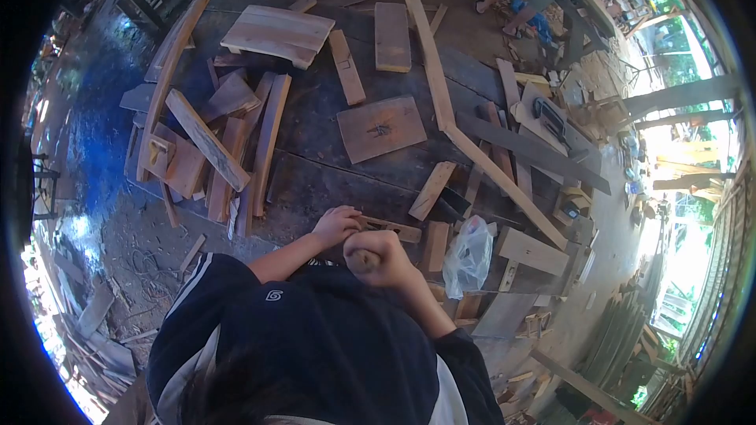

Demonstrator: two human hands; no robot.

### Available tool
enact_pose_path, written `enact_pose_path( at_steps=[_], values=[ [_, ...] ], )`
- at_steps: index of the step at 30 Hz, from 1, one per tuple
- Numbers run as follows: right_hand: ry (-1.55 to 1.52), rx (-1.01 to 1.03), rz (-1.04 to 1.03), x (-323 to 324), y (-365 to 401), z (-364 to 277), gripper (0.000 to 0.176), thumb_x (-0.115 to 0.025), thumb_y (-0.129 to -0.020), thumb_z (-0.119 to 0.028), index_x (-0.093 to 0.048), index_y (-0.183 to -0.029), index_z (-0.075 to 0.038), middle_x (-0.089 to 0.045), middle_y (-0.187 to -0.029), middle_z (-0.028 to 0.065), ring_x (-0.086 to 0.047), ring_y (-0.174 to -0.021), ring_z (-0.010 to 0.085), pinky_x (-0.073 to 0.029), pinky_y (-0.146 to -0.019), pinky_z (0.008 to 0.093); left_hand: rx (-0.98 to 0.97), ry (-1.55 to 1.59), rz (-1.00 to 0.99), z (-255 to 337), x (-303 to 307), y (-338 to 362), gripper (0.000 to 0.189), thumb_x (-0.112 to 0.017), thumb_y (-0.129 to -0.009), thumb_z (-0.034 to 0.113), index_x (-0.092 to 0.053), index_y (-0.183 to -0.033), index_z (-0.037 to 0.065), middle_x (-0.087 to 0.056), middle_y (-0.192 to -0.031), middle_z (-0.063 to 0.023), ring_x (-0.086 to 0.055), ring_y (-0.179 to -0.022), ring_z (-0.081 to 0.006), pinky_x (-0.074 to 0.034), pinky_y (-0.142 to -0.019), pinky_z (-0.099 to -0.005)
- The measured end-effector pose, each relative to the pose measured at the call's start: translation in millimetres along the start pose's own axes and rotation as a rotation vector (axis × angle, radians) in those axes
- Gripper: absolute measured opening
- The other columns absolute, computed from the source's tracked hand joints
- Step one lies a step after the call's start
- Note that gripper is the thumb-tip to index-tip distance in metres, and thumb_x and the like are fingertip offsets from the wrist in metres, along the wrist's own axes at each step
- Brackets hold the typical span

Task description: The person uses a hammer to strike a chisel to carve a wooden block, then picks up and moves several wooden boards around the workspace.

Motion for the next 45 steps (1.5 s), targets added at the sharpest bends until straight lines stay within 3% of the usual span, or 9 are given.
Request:
enact_pose_path(
  at_steps=[2,9,18,20,24,26,30,35,45],
  values=[
    [0.038,-0.151,-0.004,-13.9,2.8,33.1,0.014,-0.072,-0.070,0.001,-0.061,-0.076,-0.006,-0.061,-0.066,0.0075,-0.065,-0.062,0.0220,-0.049,-0.059,0.0314,0.027,0.018,-0.067,-1.7,-6.1,-3.6,0.017,-0.069,-0.083,0.024,-0.074,-0.096,0.016,-0.064,-0.129,-0.0009,-0.052,-0.128,-0.0230,-0.040,-0.105,-0.0425],
    [0.101,-0.138,-0.064,-56.7,-1.1,74.2,0.011,-0.069,-0.071,-0.001,-0.065,-0.079,-0.007,-0.063,-0.069,0.0089,-0.064,-0.064,0.0262,-0.050,-0.061,0.0344,0.107,0.189,-0.059,-24.6,-22.7,-5.1,0.025,-0.058,-0.086,0.029,-0.073,-0.101,0.017,-0.066,-0.124,-0.0022,-0.056,-0.123,-0.0235,-0.041,-0.104,-0.0416],
    [0.084,-0.003,-0.093,-71.5,-6.4,70.1,0.014,-0.072,-0.070,-0.002,-0.067,-0.082,-0.006,-0.066,-0.074,0.0104,-0.066,-0.069,0.0276,-0.051,-0.063,0.0349,-0.197,0.270,0.053,-38.4,-42.4,-9.5,0.027,-0.068,-0.078,0.020,-0.072,-0.102,0.008,-0.071,-0.112,-0.0119,-0.065,-0.108,-0.0319,-0.051,-0.094,-0.0414],
    [0.067,-0.010,-0.077,-68.3,-4.2,67.8,0.015,-0.073,-0.069,-0.002,-0.067,-0.082,-0.006,-0.066,-0.074,0.0097,-0.066,-0.069,0.0260,-0.051,-0.064,0.0342,-0.164,0.310,0.212,-39.7,-30.0,0.8,0.025,-0.071,-0.078,0.015,-0.072,-0.100,0.004,-0.071,-0.112,-0.0163,-0.067,-0.107,-0.0335,-0.053,-0.094,-0.0418],
    [0.054,-0.056,-0.048,-58.8,0.3,77.7,0.016,-0.076,-0.068,-0.001,-0.066,-0.081,-0.006,-0.065,-0.073,0.0071,-0.065,-0.067,0.0215,-0.051,-0.064,0.0325,0.063,0.509,0.154,-35.0,-7.0,9.1,0.020,-0.070,-0.082,0.014,-0.073,-0.099,0.003,-0.070,-0.116,-0.0181,-0.066,-0.113,-0.0333,-0.052,-0.098,-0.0415],
    [0.041,-0.063,-0.028,-55.6,0.6,82.7,0.016,-0.076,-0.069,-0.002,-0.067,-0.081,-0.007,-0.065,-0.073,0.0071,-0.066,-0.067,0.0211,-0.052,-0.064,0.0322,0.220,0.888,0.162,-74.7,-41.0,13.1,0.020,-0.070,-0.083,0.013,-0.073,-0.100,0.003,-0.068,-0.121,-0.0193,-0.064,-0.117,-0.0328,-0.052,-0.100,-0.0398],
    [0.058,0.027,0.047,-50.9,2.6,85.6,0.016,-0.076,-0.068,-0.001,-0.066,-0.079,-0.007,-0.066,-0.072,0.0069,-0.067,-0.063,0.0229,-0.052,-0.060,0.0319,0.271,0.879,0.142,-100.0,-71.6,15.8,0.022,-0.067,-0.082,0.004,-0.072,-0.104,0.003,-0.067,-0.123,-0.0185,-0.065,-0.116,-0.0324,-0.053,-0.100,-0.0383],
    [0.044,0.198,0.128,-43.7,-0.4,56.4,0.015,-0.073,-0.067,0.002,-0.065,-0.076,-0.007,-0.065,-0.068,0.0081,-0.068,-0.060,0.0245,-0.052,-0.057,0.0320,0.127,0.511,0.193,-50.3,-16.0,24.0,0.034,-0.060,-0.080,-0.007,-0.069,-0.112,0.000,-0.066,-0.126,-0.0176,-0.063,-0.118,-0.0323,-0.051,-0.101,-0.0376],
    [0.071,0.123,0.105,-40.7,3.5,75.0,0.014,-0.071,-0.069,0.005,-0.062,-0.073,-0.005,-0.063,-0.066,0.0094,-0.065,-0.057,0.0251,-0.051,-0.055,0.0319,0.078,0.412,0.272,-39.2,-10.6,28.6,0.024,-0.066,-0.082,-0.002,-0.072,-0.105,0.001,-0.068,-0.122,-0.0162,-0.063,-0.118,-0.0306,-0.051,-0.102,-0.0377]
  ],
)
Point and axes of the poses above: each hand's wrist, its own y-axis away from the middle knuckle, its own x-axis out of the back of the hand, z = x × y, the point moved 8 cm from there along -y, towards the middle knuckle
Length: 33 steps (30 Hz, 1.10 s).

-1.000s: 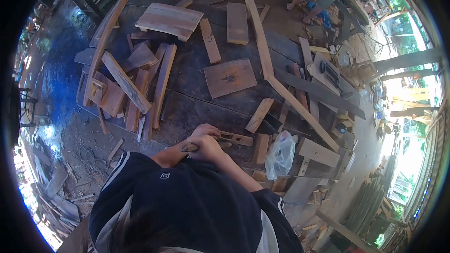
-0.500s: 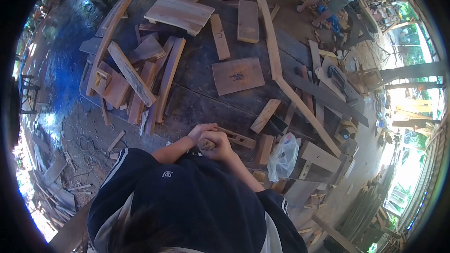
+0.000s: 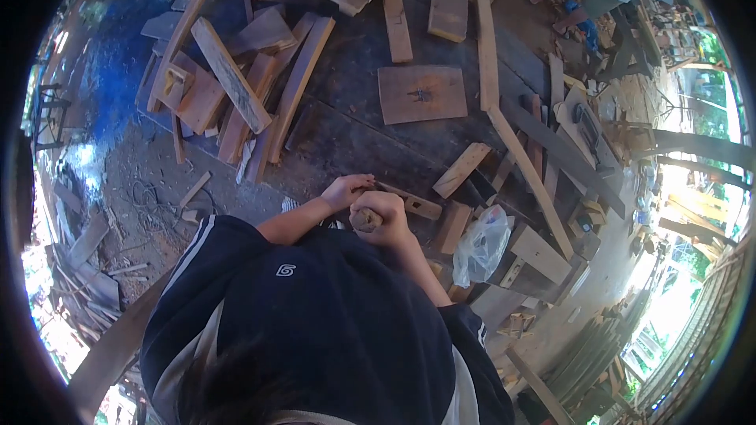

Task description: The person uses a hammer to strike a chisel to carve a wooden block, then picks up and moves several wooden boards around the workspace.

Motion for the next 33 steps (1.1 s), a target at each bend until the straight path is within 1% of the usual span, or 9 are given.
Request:
enact_pose_path(
  at_steps=[2,5,7,11,20,22,26,31,33],
  values=[
    [0.019,0.002,-0.117,-6.7,4.3,3.6,0.024,-0.078,-0.063,-0.001,-0.064,-0.080,-0.010,-0.067,-0.074,0.0068,-0.068,-0.067,0.0260,-0.052,-0.061,0.0338,0.029,0.022,-0.019,-2.3,-1.5,4.1,0.031,-0.068,-0.082,0.000,-0.070,-0.113,0.002,-0.066,-0.126,-0.0164,-0.063,-0.119,-0.0313,-0.050,-0.103,-0.0380],
    [-0.055,-0.068,-0.055,4.7,6.8,10.1,0.018,-0.074,-0.068,0.001,-0.063,-0.078,-0.009,-0.065,-0.070,0.0076,-0.067,-0.064,0.0239,-0.051,-0.060,0.0314,0.127,0.075,-0.012,-2.1,0.0,8.3,0.041,-0.069,-0.081,0.001,-0.066,-0.122,0.003,-0.063,-0.132,-0.0165,-0.061,-0.121,-0.0317,-0.050,-0.104,-0.0377],
    [-0.112,-0.120,0.050,17.5,13.6,19.0,0.015,-0.070,-0.071,0.005,-0.063,-0.078,-0.006,-0.065,-0.070,0.0080,-0.067,-0.064,0.0195,-0.051,-0.061,0.0287,0.055,0.010,-0.051,-13.8,-6.5,11.3,0.048,-0.071,-0.083,0.004,-0.061,-0.130,0.004,-0.059,-0.139,-0.0157,-0.059,-0.126,-0.0301,-0.048,-0.105,-0.0376],
    [-0.372,-0.281,0.169,37.1,14.1,29.8,0.013,-0.066,-0.074,0.011,-0.063,-0.078,-0.001,-0.066,-0.073,0.0075,-0.065,-0.067,0.0137,-0.051,-0.064,0.0262,0.018,-0.017,-0.032,-12.2,-3.5,10.7,0.045,-0.072,-0.082,0.004,-0.064,-0.127,0.005,-0.061,-0.136,-0.0137,-0.060,-0.124,-0.0300,-0.049,-0.104,-0.0376],
    [-0.161,-0.260,0.151,15.0,-1.6,30.0,0.011,-0.068,-0.076,0.007,-0.063,-0.077,-0.002,-0.065,-0.071,0.0041,-0.063,-0.066,0.0099,-0.048,-0.063,0.0238,0.063,0.028,0.000,-14.0,-3.7,11.3,0.038,-0.071,-0.083,0.003,-0.067,-0.120,0.005,-0.064,-0.133,-0.0127,-0.062,-0.121,-0.0309,-0.050,-0.103,-0.0376],
    [-0.080,-0.292,0.017,1.7,-9.3,28.1,0.011,-0.068,-0.076,0.006,-0.062,-0.076,-0.003,-0.062,-0.067,0.0022,-0.059,-0.064,0.0070,-0.046,-0.060,0.0238,-0.010,-0.015,0.041,-9.6,-2.2,9.7,0.032,-0.075,-0.079,0.006,-0.070,-0.109,0.002,-0.065,-0.129,-0.0156,-0.062,-0.119,-0.0308,-0.051,-0.100,-0.0381],
    [-0.100,-0.332,-0.234,-33.2,-22.8,26.6,0.012,-0.066,-0.075,0.009,-0.062,-0.077,-0.002,-0.060,-0.068,-0.0008,-0.056,-0.064,0.0084,-0.044,-0.062,0.0237,0.069,-0.034,0.014,-0.9,2.2,9.7,0.031,-0.073,-0.080,0.007,-0.070,-0.110,0.003,-0.070,-0.119,-0.0148,-0.065,-0.114,-0.0305,-0.052,-0.097,-0.0386],
    [0.042,-0.280,-0.328,-82.3,-28.2,14.4,0.009,-0.066,-0.074,0.001,-0.058,-0.076,-0.003,-0.053,-0.066,0.0128,-0.057,-0.061,0.0147,-0.044,-0.058,0.0312,0.010,-0.111,0.011,-5.3,-4.0,8.8,0.032,-0.070,-0.080,0.006,-0.069,-0.111,0.006,-0.067,-0.120,-0.0123,-0.061,-0.117,-0.0296,-0.049,-0.100,-0.0386],
    [0.076,-0.232,-0.325,-95.4,-24.9,17.3,0.010,-0.067,-0.073,0.002,-0.060,-0.077,-0.003,-0.055,-0.068,0.0120,-0.059,-0.062,0.0154,-0.045,-0.058,0.0312,-0.009,-0.141,0.009,-8.7,-7.6,8.3,0.032,-0.069,-0.080,0.006,-0.068,-0.112,0.007,-0.066,-0.121,-0.0113,-0.060,-0.118,-0.0292,-0.048,-0.100,-0.0386]
  ],
)
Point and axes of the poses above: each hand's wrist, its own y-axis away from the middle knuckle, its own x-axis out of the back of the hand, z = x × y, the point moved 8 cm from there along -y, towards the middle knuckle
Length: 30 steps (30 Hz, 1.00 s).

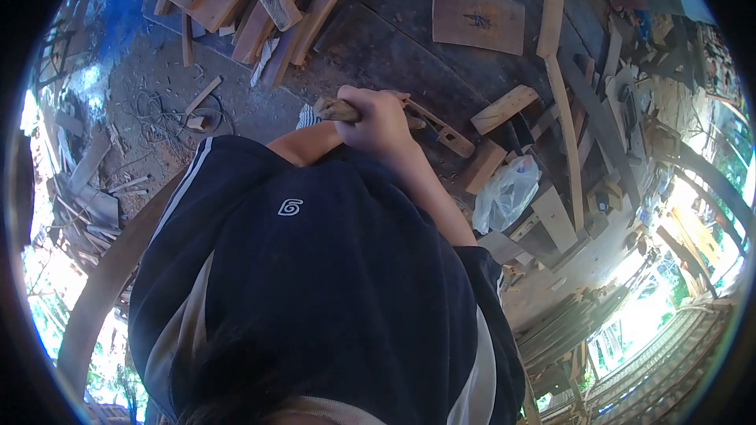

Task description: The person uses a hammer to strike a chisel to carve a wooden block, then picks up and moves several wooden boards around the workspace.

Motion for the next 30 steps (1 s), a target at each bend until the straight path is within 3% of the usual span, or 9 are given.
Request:
enact_pose_path(
  at_steps=[5,9,11,17,19,21,23,25,30],
  values=[
    [-0.001,0.136,0.096,11.1,11.2,-10.1,0.012,-0.069,-0.074,0.006,-0.065,-0.081,-0.003,-0.061,-0.070,0.0075,-0.064,-0.067,0.0143,-0.049,-0.062,0.0290,-0.041,-0.061,-0.014,-6.6,-9.7,-1.2,0.034,-0.066,-0.080,0.005,-0.067,-0.113,0.009,-0.063,-0.123,-0.0087,-0.057,-0.120,-0.0283,-0.045,-0.102,-0.0386],
    [-0.084,0.045,0.442,73.1,40.2,4.7,0.017,-0.065,-0.078,0.012,-0.066,-0.083,-0.003,-0.066,-0.075,0.0046,-0.064,-0.069,0.0142,-0.052,-0.065,0.0269,-0.052,-0.088,-0.015,-4.2,-8.9,-2.1,0.035,-0.064,-0.080,0.005,-0.066,-0.114,0.011,-0.061,-0.123,-0.0072,-0.055,-0.122,-0.0278,-0.044,-0.104,-0.0386],
    [-0.293,-0.052,0.611,93.5,62.2,25.8,0.019,-0.065,-0.074,0.013,-0.063,-0.082,-0.004,-0.064,-0.074,0.0082,-0.061,-0.064,0.0152,-0.052,-0.063,0.0271,0.136,-0.068,-0.094,-0.3,0.7,-5.8,0.043,-0.065,-0.073,0.000,-0.067,-0.115,0.013,-0.061,-0.121,-0.0071,-0.054,-0.121,-0.0273,-0.043,-0.104,-0.0420],
    [-0.737,0.019,0.993,125.1,108.3,52.0,0.019,-0.057,-0.074,0.015,-0.054,-0.085,-0.001,-0.057,-0.067,0.0108,-0.053,-0.055,0.0179,-0.049,-0.055,0.0329,0.206,-0.169,-0.059,13.5,6.0,-7.3,0.041,-0.064,-0.072,0.000,-0.065,-0.111,0.014,-0.060,-0.115,-0.0047,-0.053,-0.121,-0.0265,-0.041,-0.103,-0.0414],
    [-0.745,0.071,0.918,124.3,110.2,47.8,0.017,-0.057,-0.074,0.013,-0.054,-0.084,0.000,-0.060,-0.069,0.0135,-0.056,-0.057,0.0197,-0.050,-0.059,0.0332,0.206,-0.193,-0.039,14.4,6.0,-6.9,0.041,-0.064,-0.071,0.001,-0.065,-0.110,0.014,-0.059,-0.114,-0.0044,-0.054,-0.120,-0.0262,-0.041,-0.103,-0.0417],
    [-0.444,0.199,0.589,111.4,97.0,22.0,0.016,-0.059,-0.074,0.013,-0.055,-0.084,0.001,-0.062,-0.070,0.0152,-0.059,-0.059,0.0213,-0.051,-0.061,0.0327,0.207,-0.223,-0.050,14.2,3.7,-7.3,0.043,-0.065,-0.072,0.001,-0.063,-0.112,0.016,-0.059,-0.115,-0.0039,-0.054,-0.118,-0.0264,-0.041,-0.102,-0.0420],
    [-0.420,0.208,0.554,107.5,94.3,15.8,0.016,-0.064,-0.072,0.012,-0.057,-0.082,0.002,-0.063,-0.069,0.0150,-0.062,-0.061,0.0229,-0.050,-0.060,0.0323,0.211,-0.239,-0.073,13.2,0.2,-9.4,0.044,-0.065,-0.072,0.001,-0.063,-0.113,0.017,-0.058,-0.115,-0.0033,-0.054,-0.119,-0.0258,-0.040,-0.102,-0.0413],
    [-0.399,0.278,0.329,97.4,80.6,-1.1,0.016,-0.067,-0.071,0.013,-0.058,-0.079,0.002,-0.062,-0.066,0.0137,-0.061,-0.059,0.0236,-0.049,-0.058,0.0331,0.215,-0.253,-0.090,13.2,-2.9,-10.7,0.045,-0.065,-0.072,0.001,-0.063,-0.113,0.018,-0.058,-0.115,-0.0027,-0.054,-0.119,-0.0252,-0.040,-0.101,-0.0407],
    [-0.370,0.264,0.332,88.9,82.3,-3.5,0.015,-0.067,-0.071,0.013,-0.058,-0.077,0.002,-0.062,-0.067,0.0138,-0.061,-0.059,0.0232,-0.048,-0.057,0.0337,0.287,-0.382,-0.207,18.4,-2.4,-13.1,0.047,-0.066,-0.073,0.003,-0.060,-0.115,0.024,-0.055,-0.117,0.0016,-0.049,-0.122,-0.0199,-0.034,-0.097,-0.0497]
  ],
)
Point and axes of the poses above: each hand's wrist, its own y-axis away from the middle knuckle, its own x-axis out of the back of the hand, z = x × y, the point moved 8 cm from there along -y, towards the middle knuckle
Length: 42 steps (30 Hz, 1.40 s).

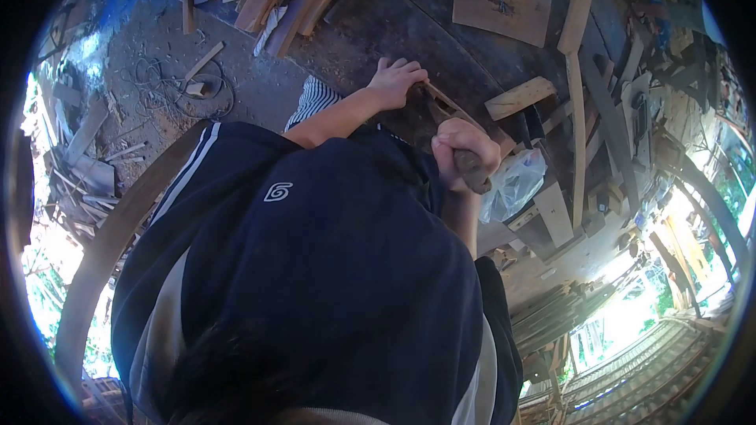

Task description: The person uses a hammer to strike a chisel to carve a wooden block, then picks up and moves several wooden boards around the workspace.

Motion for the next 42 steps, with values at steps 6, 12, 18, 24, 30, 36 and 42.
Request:
enact_pose_path(
  at_steps=[6,12,18,24,30,36,42],
  values=[
    [0.056,-0.138,0.415,23.5,7.7,11.5,0.018,-0.065,-0.072,0.015,-0.057,-0.079,0.001,-0.062,-0.069,0.0134,-0.060,-0.058,0.0225,-0.050,-0.058,0.0348,-0.011,-0.043,-0.012,0.1,-2.6,-3.4,0.049,-0.068,-0.072,0.004,-0.059,-0.116,0.026,-0.052,-0.118,0.0021,-0.047,-0.122,-0.0206,-0.033,-0.093,-0.0547],
    [0.136,0.064,-0.227,-20.6,-4.3,-6.9,0.023,-0.060,-0.074,0.017,-0.054,-0.086,-0.001,-0.064,-0.075,0.0136,-0.061,-0.066,0.0215,-0.053,-0.065,0.0335,0.017,-0.037,-0.062,1.3,-2.9,-4.7,0.053,-0.071,-0.070,0.007,-0.057,-0.117,0.027,-0.052,-0.119,0.0019,-0.047,-0.122,-0.0213,-0.033,-0.092,-0.0560],
    [-0.098,-0.147,0.578,38.5,20.7,14.2,0.018,-0.064,-0.074,0.013,-0.057,-0.084,-0.001,-0.062,-0.071,0.0115,-0.061,-0.065,0.0210,-0.051,-0.062,0.0318,-0.018,-0.035,-0.003,1.2,-7.3,-5.9,0.055,-0.070,-0.071,0.007,-0.056,-0.121,0.027,-0.051,-0.122,0.0013,-0.047,-0.123,-0.0217,-0.033,-0.092,-0.0556],
    [0.088,-0.066,-0.285,-6.1,-8.6,-7.0,0.013,-0.070,-0.069,0.008,-0.065,-0.075,-0.002,-0.063,-0.068,0.0090,-0.060,-0.060,0.0227,-0.048,-0.059,0.0334,-0.029,-0.077,-0.068,7.3,-10.7,-5.1,0.054,-0.068,-0.074,0.005,-0.056,-0.121,0.028,-0.051,-0.123,0.0015,-0.046,-0.125,-0.0215,-0.033,-0.094,-0.0557],
    [-0.029,-0.172,0.344,34.4,7.9,3.5,0.013,-0.063,-0.076,0.007,-0.058,-0.082,-0.003,-0.061,-0.074,0.0100,-0.059,-0.067,0.0202,-0.048,-0.064,0.0333,-0.059,-0.068,-0.075,6.1,-17.6,-8.3,0.047,-0.070,-0.079,0.010,-0.057,-0.121,0.028,-0.051,-0.123,0.0020,-0.045,-0.126,-0.0219,-0.033,-0.094,-0.0575],
    [-0.171,0.151,-0.180,31.0,-46.8,-92.8,0.020,-0.063,-0.071,0.004,-0.053,-0.087,-0.003,-0.052,-0.069,0.0056,-0.051,-0.057,0.0188,-0.049,-0.058,0.0356,-0.030,-0.066,-0.094,6.8,-16.0,-9.8,0.050,-0.071,-0.080,0.013,-0.055,-0.126,0.027,-0.051,-0.126,0.0011,-0.044,-0.128,-0.0215,-0.033,-0.096,-0.0559],
    [0.068,0.386,-0.258,62.2,-43.8,-191.3,0.012,-0.059,-0.074,0.000,-0.052,-0.083,-0.002,-0.045,-0.060,0.0049,-0.044,-0.049,0.0158,-0.044,-0.047,0.0353,-0.064,-0.085,-0.187,18.6,-1.9,-19.0,0.052,-0.071,-0.085,0.017,-0.054,-0.133,0.026,-0.052,-0.132,-0.0007,-0.043,-0.130,-0.0240,-0.032,-0.100,-0.0546]
  ],
)
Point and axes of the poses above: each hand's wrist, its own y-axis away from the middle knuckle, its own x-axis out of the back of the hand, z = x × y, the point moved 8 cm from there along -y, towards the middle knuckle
